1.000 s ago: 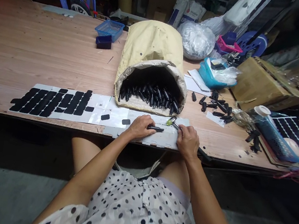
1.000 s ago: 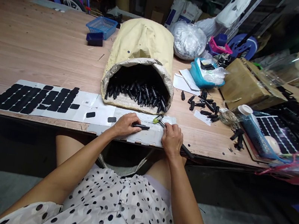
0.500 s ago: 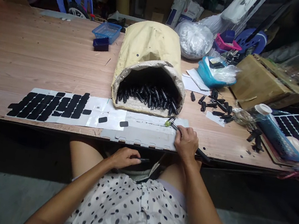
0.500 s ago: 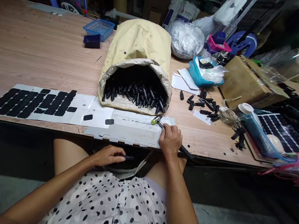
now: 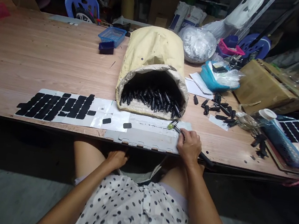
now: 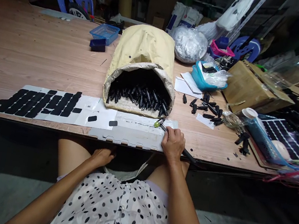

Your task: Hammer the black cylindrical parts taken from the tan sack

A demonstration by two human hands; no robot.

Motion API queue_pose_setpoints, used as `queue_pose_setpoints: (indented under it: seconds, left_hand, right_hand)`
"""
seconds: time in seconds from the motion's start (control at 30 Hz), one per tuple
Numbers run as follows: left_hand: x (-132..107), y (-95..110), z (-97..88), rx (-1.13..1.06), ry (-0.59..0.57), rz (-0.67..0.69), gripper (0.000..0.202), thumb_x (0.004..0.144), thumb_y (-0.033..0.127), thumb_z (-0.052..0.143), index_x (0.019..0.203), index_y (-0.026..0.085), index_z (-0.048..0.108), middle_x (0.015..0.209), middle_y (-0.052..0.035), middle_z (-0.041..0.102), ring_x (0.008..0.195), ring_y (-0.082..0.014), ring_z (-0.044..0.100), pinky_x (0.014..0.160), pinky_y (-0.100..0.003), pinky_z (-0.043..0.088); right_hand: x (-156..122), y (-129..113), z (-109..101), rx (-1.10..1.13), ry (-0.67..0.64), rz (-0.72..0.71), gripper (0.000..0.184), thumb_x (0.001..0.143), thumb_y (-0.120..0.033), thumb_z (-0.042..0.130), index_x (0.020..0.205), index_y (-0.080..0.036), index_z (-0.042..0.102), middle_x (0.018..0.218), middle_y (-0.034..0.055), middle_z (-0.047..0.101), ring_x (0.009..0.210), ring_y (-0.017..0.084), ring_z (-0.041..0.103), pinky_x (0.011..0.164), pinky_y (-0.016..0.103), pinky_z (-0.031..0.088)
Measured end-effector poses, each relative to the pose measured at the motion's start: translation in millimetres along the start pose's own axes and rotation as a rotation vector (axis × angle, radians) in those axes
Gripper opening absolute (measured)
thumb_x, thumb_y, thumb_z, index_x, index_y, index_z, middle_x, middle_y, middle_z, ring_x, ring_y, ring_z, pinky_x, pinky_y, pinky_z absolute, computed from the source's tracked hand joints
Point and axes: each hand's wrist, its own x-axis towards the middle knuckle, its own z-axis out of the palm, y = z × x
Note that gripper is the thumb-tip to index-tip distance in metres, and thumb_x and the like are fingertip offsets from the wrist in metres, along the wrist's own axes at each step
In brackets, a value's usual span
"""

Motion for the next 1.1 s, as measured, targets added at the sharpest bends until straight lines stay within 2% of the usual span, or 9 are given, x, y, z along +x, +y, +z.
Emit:
queue_pose_setpoints:
  seconds: [0.1, 0.2, 0.27, 0.37, 0.47, 0.63, 0.8, 0.93, 1.1]
  left_hand:
    - [-20.9, 17.8, -29.1, -0.104, -0.223, 0.228, 0.030, 0.087, 0.042, 0.057, 0.105, 0.025, 0.074, 0.094, -0.0054, 0.077, 0.087, -0.0230, 0.070, 0.078, -0.032, 0.053]
    - [-19.2, 38.2, -78.9, -0.310, -0.353, 0.412, 0.037, 0.089, 0.049, 0.055, 0.106, 0.022, 0.072, 0.084, -0.0023, 0.075, 0.071, -0.0163, 0.067, 0.065, -0.025, 0.052]
    - [-0.4, 50.9, -115.6, -0.336, -0.104, 0.403, 0.037, 0.091, 0.048, 0.053, 0.108, 0.020, 0.071, 0.087, -0.0044, 0.074, 0.072, -0.0175, 0.067, 0.065, -0.028, 0.053]
    - [43.8, 65.9, -160.9, -0.136, 0.510, 0.155, 0.029, 0.094, 0.034, 0.052, 0.111, 0.017, 0.067, 0.099, -0.0118, 0.072, 0.086, -0.0252, 0.069, 0.076, -0.037, 0.055]
    - [84.9, 74.6, -184.0, 0.082, 0.791, -0.061, 0.027, 0.091, 0.023, 0.053, 0.112, 0.012, 0.065, 0.115, -0.0223, 0.067, 0.105, -0.0355, 0.066, 0.089, -0.046, 0.051]
    - [115.3, 77.7, -188.5, 0.191, 0.804, -0.190, 0.035, 0.086, 0.011, 0.045, 0.115, 0.009, 0.065, 0.113, -0.0244, 0.069, 0.110, -0.0362, 0.065, 0.093, -0.047, 0.050]
    - [103.3, 68.4, -190.2, 0.159, 0.826, -0.193, 0.028, 0.085, 0.016, 0.052, 0.106, 0.012, 0.070, 0.106, -0.0202, 0.072, 0.103, -0.0347, 0.067, 0.087, -0.044, 0.052]
    - [75.8, 59.2, -169.0, 0.043, 0.918, 0.133, 0.029, 0.092, 0.028, 0.053, 0.114, 0.016, 0.068, 0.093, -0.0100, 0.073, 0.087, -0.0244, 0.069, 0.076, -0.036, 0.056]
    - [58.6, 62.8, -105.0, -0.006, 0.676, 0.641, 0.031, 0.094, 0.031, 0.056, 0.122, 0.019, 0.065, 0.100, -0.0068, 0.075, 0.081, -0.0171, 0.069, 0.075, -0.032, 0.058]
  right_hand:
    - [-0.2, -1.0, 0.4, 0.020, -0.012, 0.008, 0.025, 0.090, -0.023, 0.050, 0.103, -0.023, 0.071, 0.090, 0.0089, 0.058, 0.085, 0.025, 0.047, 0.072, 0.035, 0.035]
    - [-0.4, -1.9, 0.8, 0.023, -0.004, 0.018, 0.025, 0.090, -0.024, 0.049, 0.103, -0.023, 0.070, 0.090, 0.0094, 0.058, 0.085, 0.025, 0.046, 0.072, 0.036, 0.034]
    - [-0.6, -2.4, 1.1, 0.015, 0.007, 0.015, 0.025, 0.090, -0.024, 0.049, 0.103, -0.023, 0.070, 0.090, 0.0090, 0.058, 0.085, 0.025, 0.046, 0.072, 0.036, 0.035]
    - [-0.4, -2.9, 1.1, 0.009, -0.004, 0.008, 0.024, 0.089, -0.023, 0.050, 0.102, -0.023, 0.070, 0.089, 0.0084, 0.058, 0.086, 0.024, 0.047, 0.073, 0.035, 0.035]
    - [-0.1, -4.1, 0.2, 0.008, -0.017, 0.006, 0.024, 0.090, -0.023, 0.050, 0.103, -0.023, 0.070, 0.090, 0.0083, 0.058, 0.086, 0.024, 0.048, 0.073, 0.035, 0.036]
    - [0.3, -6.2, -0.4, 0.000, 0.002, 0.003, 0.024, 0.089, -0.022, 0.050, 0.102, -0.023, 0.070, 0.089, 0.0082, 0.059, 0.085, 0.024, 0.048, 0.074, 0.036, 0.037]
    - [0.0, -6.8, 0.5, 0.011, 0.012, 0.007, 0.024, 0.088, -0.022, 0.050, 0.102, -0.024, 0.070, 0.089, 0.0080, 0.058, 0.085, 0.024, 0.048, 0.074, 0.036, 0.037]
    - [-0.7, -7.2, 1.1, -0.002, 0.006, 0.013, 0.024, 0.089, -0.023, 0.050, 0.103, -0.023, 0.070, 0.090, 0.0084, 0.058, 0.086, 0.024, 0.048, 0.075, 0.036, 0.037]
    - [-0.7, -6.9, 1.4, 0.006, -0.007, 0.018, 0.024, 0.090, -0.024, 0.050, 0.103, -0.024, 0.069, 0.091, 0.0083, 0.058, 0.088, 0.025, 0.048, 0.075, 0.036, 0.036]
